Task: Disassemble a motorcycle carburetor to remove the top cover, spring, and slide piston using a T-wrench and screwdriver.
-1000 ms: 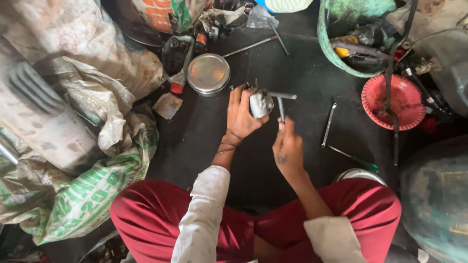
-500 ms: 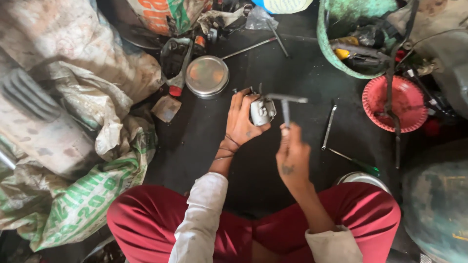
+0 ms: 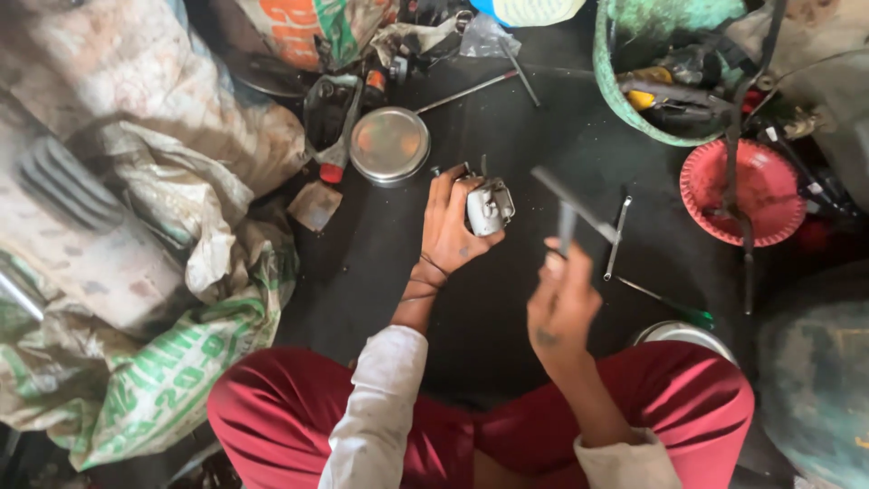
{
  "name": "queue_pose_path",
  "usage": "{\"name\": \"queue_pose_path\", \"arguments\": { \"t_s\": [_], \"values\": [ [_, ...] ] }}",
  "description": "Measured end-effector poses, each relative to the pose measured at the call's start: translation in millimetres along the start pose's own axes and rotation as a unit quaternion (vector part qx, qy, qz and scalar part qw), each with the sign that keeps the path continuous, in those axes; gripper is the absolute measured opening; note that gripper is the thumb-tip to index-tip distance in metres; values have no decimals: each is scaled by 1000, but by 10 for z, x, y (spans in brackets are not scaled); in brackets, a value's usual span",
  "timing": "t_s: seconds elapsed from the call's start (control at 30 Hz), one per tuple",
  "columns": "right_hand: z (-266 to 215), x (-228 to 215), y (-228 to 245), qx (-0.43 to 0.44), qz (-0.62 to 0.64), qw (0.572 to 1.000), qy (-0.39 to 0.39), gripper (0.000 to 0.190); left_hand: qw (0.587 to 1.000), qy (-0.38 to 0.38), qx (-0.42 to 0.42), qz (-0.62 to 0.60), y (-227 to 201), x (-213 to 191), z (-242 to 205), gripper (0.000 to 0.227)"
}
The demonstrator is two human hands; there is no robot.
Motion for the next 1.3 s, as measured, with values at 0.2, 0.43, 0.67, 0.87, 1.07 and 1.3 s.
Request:
{"name": "queue_pose_path", "arguments": {
  "t_s": [0.2, 0.43, 0.67, 0.87, 1.07, 1.3],
  "values": [
    [28, 340, -441, 69, 46, 993, 84, 18, 1000, -1, 19, -7, -209, -78, 65, 69],
    [9, 281, -667, 153, 197, 967, 55, 19, 999, 13, 9, -29, -239, -56, 30, 73],
    [-93, 632, -891, 280, 461, 837, 89, 29, 978, -65, -103, -167, -315, 21, 23, 80],
    [29, 755, -1011, 282, 472, 832, 74, 44, 935, -74, -163, -306, -282, 257, -96, 85],
    [277, 783, -1140, 324, 515, 785, 118, 48, 836, 4, -203, -509, -198, 527, -134, 94],
    [325, 819, -1295, 334, 637, 683, 129, 58, 975, 109, -167, -103, -616, -399, 268, 50]
  ]
}}
Point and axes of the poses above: each hand's wrist, its own z-axis towards the middle knuckle, its own x-axis out of the palm, y = z × x, the point moved 7 cm from there along z, towards the middle knuckle, and after that the axes turned 8 degrees about y, right-handed, at the moved point
